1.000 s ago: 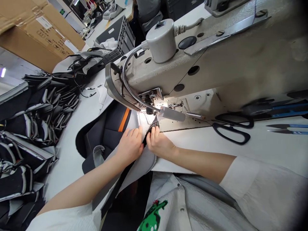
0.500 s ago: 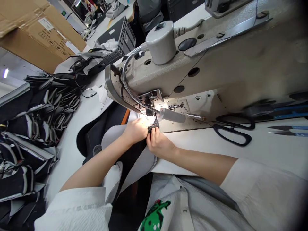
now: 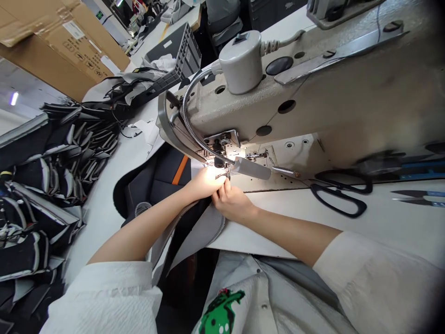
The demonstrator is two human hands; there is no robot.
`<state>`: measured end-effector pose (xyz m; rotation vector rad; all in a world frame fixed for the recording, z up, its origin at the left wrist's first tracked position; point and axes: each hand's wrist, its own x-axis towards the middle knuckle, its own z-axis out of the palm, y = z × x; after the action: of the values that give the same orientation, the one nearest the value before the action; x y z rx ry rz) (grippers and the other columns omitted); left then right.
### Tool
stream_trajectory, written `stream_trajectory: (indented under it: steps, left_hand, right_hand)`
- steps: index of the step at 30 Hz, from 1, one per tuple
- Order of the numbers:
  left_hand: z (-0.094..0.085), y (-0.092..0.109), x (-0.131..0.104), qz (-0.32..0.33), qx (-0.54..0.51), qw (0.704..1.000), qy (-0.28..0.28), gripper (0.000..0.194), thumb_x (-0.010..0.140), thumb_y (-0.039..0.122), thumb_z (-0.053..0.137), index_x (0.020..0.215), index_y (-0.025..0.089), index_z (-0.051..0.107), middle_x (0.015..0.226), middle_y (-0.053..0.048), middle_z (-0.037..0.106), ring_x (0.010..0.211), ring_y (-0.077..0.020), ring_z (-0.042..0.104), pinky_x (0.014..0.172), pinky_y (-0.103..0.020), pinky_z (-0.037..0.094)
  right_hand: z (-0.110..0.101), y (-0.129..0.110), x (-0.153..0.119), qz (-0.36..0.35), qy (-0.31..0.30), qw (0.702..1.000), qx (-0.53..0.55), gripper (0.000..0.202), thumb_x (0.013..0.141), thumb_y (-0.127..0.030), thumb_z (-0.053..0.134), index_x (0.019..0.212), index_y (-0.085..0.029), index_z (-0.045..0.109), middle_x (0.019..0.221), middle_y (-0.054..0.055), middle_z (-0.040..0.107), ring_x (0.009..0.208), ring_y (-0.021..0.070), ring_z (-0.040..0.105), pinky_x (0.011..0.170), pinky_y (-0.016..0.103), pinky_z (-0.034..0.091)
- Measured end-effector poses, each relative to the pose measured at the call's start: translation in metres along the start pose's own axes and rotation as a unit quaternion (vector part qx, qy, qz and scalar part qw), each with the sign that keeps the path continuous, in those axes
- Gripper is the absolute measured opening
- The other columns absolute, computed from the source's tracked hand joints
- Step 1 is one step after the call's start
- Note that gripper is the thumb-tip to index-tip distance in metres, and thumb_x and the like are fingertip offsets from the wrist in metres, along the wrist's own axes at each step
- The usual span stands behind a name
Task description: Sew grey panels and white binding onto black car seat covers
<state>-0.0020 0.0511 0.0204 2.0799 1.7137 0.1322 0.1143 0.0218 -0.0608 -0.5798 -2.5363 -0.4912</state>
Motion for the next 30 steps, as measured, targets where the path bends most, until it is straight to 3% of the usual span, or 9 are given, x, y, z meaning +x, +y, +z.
stream_trajectory:
  steps: [3, 7, 11, 15, 17, 19, 23, 26, 30]
  left_hand:
    - [0.002, -0.003, -0.008, -0.024, -0.018, 0.999, 0.015, 0.023, 0.083, 0.018, 0.041, 0.069, 0.016, 0.059, 0.071, -0.001, 0.064, 0.072, -0.0141, 0.058, 0.076, -0.027, 0.048]
    - [-0.004, -0.003, -0.026, -0.027, 0.046, 0.998, 0.029, 0.029, 0.089, 0.023, 0.038, 0.094, 0.016, 0.065, 0.091, -0.004, 0.068, 0.093, -0.0185, 0.060, 0.089, -0.031, 0.047]
    - [-0.025, -0.008, -0.048, 0.072, 0.096, 0.991, -0.065, 0.038, 0.091, 0.024, 0.031, 0.120, 0.019, 0.057, 0.124, -0.006, 0.058, 0.120, -0.0190, 0.048, 0.103, -0.033, 0.038]
    - [-0.037, -0.016, -0.075, -0.002, 0.161, 0.984, -0.071, 0.047, 0.091, 0.034, 0.034, 0.134, 0.017, 0.043, 0.139, -0.012, 0.044, 0.126, -0.0224, 0.043, 0.104, -0.036, 0.036]
    - [-0.031, -0.012, -0.088, -0.024, 0.200, 0.974, -0.099, 0.056, 0.087, 0.045, 0.042, 0.135, 0.016, 0.040, 0.141, -0.014, 0.042, 0.127, -0.0261, 0.041, 0.100, -0.037, 0.037]
    - [-0.021, -0.005, -0.097, -0.003, 0.229, 0.967, -0.113, 0.059, 0.085, 0.046, 0.046, 0.135, 0.015, 0.039, 0.141, -0.015, 0.041, 0.128, -0.0271, 0.040, 0.098, -0.036, 0.037]
    - [-0.008, 0.002, -0.101, 0.014, 0.283, 0.957, -0.067, 0.051, 0.082, 0.029, 0.048, 0.130, 0.015, 0.042, 0.132, -0.013, 0.048, 0.112, -0.0256, 0.051, 0.085, -0.034, 0.043]
    - [-0.008, -0.005, -0.094, 0.020, 0.329, 0.944, 0.008, 0.038, 0.085, 0.021, 0.043, 0.122, 0.016, 0.050, 0.118, -0.011, 0.056, 0.101, -0.0247, 0.055, 0.079, -0.034, 0.043]
    - [-0.001, -0.004, -0.074, 0.068, 0.350, 0.931, 0.076, 0.032, 0.090, 0.017, 0.033, 0.111, 0.013, 0.057, 0.101, -0.013, 0.061, 0.093, -0.0254, 0.057, 0.082, -0.039, 0.040]
  right_hand:
    - [0.003, 0.000, -0.002, 0.020, -0.006, 1.000, 0.016, 0.036, 0.086, -0.006, 0.036, 0.109, 0.012, 0.058, 0.105, 0.036, 0.058, 0.091, 0.0370, 0.063, 0.060, 0.044, 0.051]
    - [0.004, 0.001, -0.006, 0.024, -0.031, 0.998, 0.038, 0.034, 0.088, -0.005, 0.036, 0.109, 0.008, 0.059, 0.109, 0.035, 0.057, 0.095, 0.0375, 0.062, 0.058, 0.040, 0.050]
    - [0.000, 0.005, -0.007, 0.029, -0.046, 0.996, 0.068, 0.036, 0.088, -0.004, 0.037, 0.117, 0.008, 0.055, 0.111, 0.035, 0.056, 0.101, 0.0365, 0.060, 0.063, 0.039, 0.052]
    - [-0.004, 0.007, -0.006, 0.030, -0.088, 0.993, 0.072, 0.036, 0.087, -0.002, 0.037, 0.116, 0.004, 0.057, 0.114, 0.033, 0.056, 0.106, 0.0367, 0.057, 0.063, 0.037, 0.052]
    - [-0.006, 0.008, -0.005, 0.030, -0.103, 0.992, 0.069, 0.033, 0.087, -0.002, 0.038, 0.110, 0.002, 0.061, 0.114, 0.032, 0.056, 0.108, 0.0365, 0.056, 0.065, 0.036, 0.052]
    - [-0.006, 0.009, -0.006, 0.031, -0.109, 0.991, 0.073, 0.031, 0.086, -0.003, 0.039, 0.106, 0.001, 0.063, 0.115, 0.031, 0.056, 0.110, 0.0358, 0.054, 0.067, 0.036, 0.052]
    - [-0.006, 0.011, -0.008, 0.036, -0.093, 0.990, 0.099, 0.033, 0.087, -0.004, 0.042, 0.115, 0.000, 0.058, 0.119, 0.028, 0.054, 0.114, 0.0314, 0.051, 0.076, 0.036, 0.052]
    - [-0.008, 0.013, -0.008, 0.038, -0.091, 0.989, 0.108, 0.037, 0.086, -0.004, 0.043, 0.121, -0.001, 0.054, 0.120, 0.025, 0.054, 0.118, 0.0286, 0.048, 0.083, 0.035, 0.050]
    - [-0.011, 0.017, -0.007, 0.048, -0.113, 0.987, 0.102, 0.036, 0.088, -0.008, 0.042, 0.122, -0.003, 0.054, 0.119, 0.023, 0.055, 0.115, 0.0282, 0.048, 0.076, 0.032, 0.051]
